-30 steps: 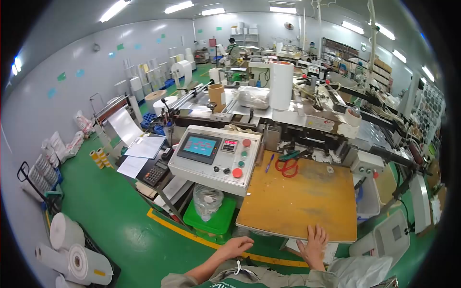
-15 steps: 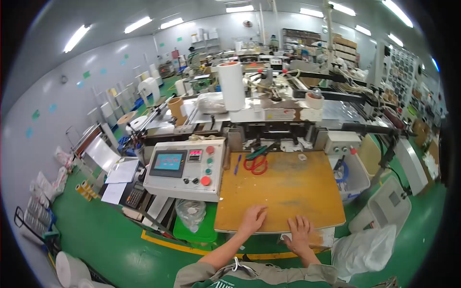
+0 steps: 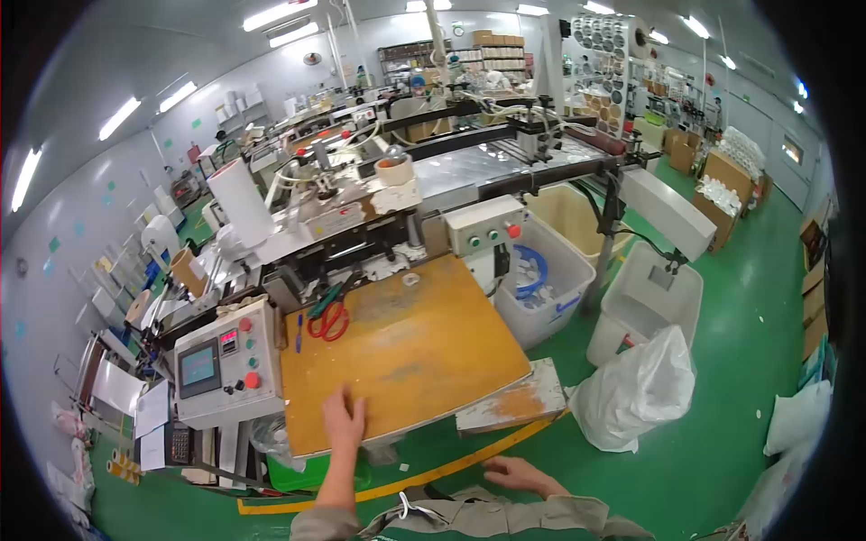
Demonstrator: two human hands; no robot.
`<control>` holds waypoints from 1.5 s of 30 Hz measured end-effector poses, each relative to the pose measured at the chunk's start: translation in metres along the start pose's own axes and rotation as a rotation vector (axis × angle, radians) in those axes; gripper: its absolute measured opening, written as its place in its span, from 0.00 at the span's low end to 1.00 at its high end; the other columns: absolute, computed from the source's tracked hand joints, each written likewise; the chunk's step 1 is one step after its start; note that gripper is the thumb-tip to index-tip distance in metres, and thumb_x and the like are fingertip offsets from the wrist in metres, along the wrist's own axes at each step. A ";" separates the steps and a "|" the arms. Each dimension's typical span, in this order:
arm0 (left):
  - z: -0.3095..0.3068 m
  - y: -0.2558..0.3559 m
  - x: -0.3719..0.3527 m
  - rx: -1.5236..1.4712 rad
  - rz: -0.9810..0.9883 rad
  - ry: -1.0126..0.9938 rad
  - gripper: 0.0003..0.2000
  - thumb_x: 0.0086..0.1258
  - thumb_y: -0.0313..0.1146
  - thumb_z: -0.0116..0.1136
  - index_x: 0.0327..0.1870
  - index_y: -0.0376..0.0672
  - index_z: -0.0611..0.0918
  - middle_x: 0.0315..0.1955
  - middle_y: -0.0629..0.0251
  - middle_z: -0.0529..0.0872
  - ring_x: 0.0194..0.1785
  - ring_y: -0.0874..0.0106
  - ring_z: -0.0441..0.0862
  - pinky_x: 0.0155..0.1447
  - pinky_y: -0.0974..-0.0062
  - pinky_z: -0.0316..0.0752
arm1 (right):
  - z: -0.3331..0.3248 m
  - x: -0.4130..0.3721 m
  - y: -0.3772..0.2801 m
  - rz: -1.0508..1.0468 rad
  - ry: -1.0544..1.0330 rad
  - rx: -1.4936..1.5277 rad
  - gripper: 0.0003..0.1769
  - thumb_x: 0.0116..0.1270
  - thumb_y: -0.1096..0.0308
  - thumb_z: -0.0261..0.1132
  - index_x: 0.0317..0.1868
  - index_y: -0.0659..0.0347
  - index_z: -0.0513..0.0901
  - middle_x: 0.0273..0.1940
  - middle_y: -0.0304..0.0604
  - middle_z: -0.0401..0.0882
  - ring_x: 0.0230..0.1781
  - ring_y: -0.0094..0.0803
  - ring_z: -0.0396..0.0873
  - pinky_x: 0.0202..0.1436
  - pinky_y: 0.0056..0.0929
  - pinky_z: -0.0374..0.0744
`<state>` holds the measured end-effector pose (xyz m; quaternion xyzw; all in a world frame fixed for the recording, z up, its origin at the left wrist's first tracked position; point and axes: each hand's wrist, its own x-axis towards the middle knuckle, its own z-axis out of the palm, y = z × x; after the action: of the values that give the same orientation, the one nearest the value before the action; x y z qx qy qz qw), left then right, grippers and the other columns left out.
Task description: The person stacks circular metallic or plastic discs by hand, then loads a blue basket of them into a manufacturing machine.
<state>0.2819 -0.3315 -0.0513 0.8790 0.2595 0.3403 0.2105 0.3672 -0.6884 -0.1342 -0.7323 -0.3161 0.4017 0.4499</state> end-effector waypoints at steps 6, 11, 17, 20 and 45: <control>0.009 -0.002 -0.001 0.080 0.017 0.027 0.21 0.61 0.37 0.59 0.54 0.37 0.74 0.41 0.52 0.79 0.47 0.54 0.73 0.53 0.60 0.68 | -0.048 -0.038 0.067 0.211 -0.042 -0.065 0.27 0.63 0.49 0.60 0.54 0.63 0.76 0.50 0.49 0.80 0.51 0.38 0.78 0.54 0.32 0.74; 0.013 0.006 0.002 0.137 0.035 0.017 0.20 0.61 0.36 0.58 0.53 0.37 0.74 0.41 0.52 0.78 0.46 0.54 0.73 0.52 0.60 0.67 | -0.095 -0.014 0.073 0.260 0.062 0.054 0.27 0.63 0.51 0.60 0.54 0.63 0.76 0.50 0.48 0.80 0.50 0.37 0.78 0.54 0.31 0.75; 0.017 0.018 0.006 0.219 -0.007 0.040 0.15 0.61 0.32 0.57 0.47 0.37 0.77 0.35 0.54 0.78 0.42 0.55 0.73 0.48 0.62 0.69 | -0.155 0.033 0.088 0.107 0.110 -0.095 0.25 0.63 0.53 0.58 0.53 0.63 0.77 0.47 0.51 0.81 0.48 0.44 0.79 0.51 0.34 0.75; 0.022 0.029 0.015 0.244 -0.076 0.076 0.09 0.63 0.31 0.56 0.41 0.38 0.79 0.32 0.57 0.79 0.38 0.58 0.74 0.44 0.65 0.70 | -0.194 0.041 0.117 0.133 -0.037 -0.231 0.25 0.62 0.49 0.58 0.50 0.61 0.78 0.44 0.50 0.81 0.46 0.44 0.79 0.50 0.34 0.75; 0.310 0.247 0.397 -0.093 0.374 -0.056 0.17 0.64 0.32 0.57 0.53 0.39 0.75 0.50 0.50 0.76 0.54 0.51 0.73 0.55 0.63 0.70 | -0.338 0.158 0.061 -0.045 -0.069 -0.329 0.24 0.61 0.55 0.59 0.52 0.64 0.77 0.45 0.56 0.79 0.44 0.52 0.78 0.47 0.43 0.75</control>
<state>0.8297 -0.3454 0.0669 0.9103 0.0695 0.3604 0.1912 0.7438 -0.7198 -0.1462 -0.7746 -0.4090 0.3592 0.3219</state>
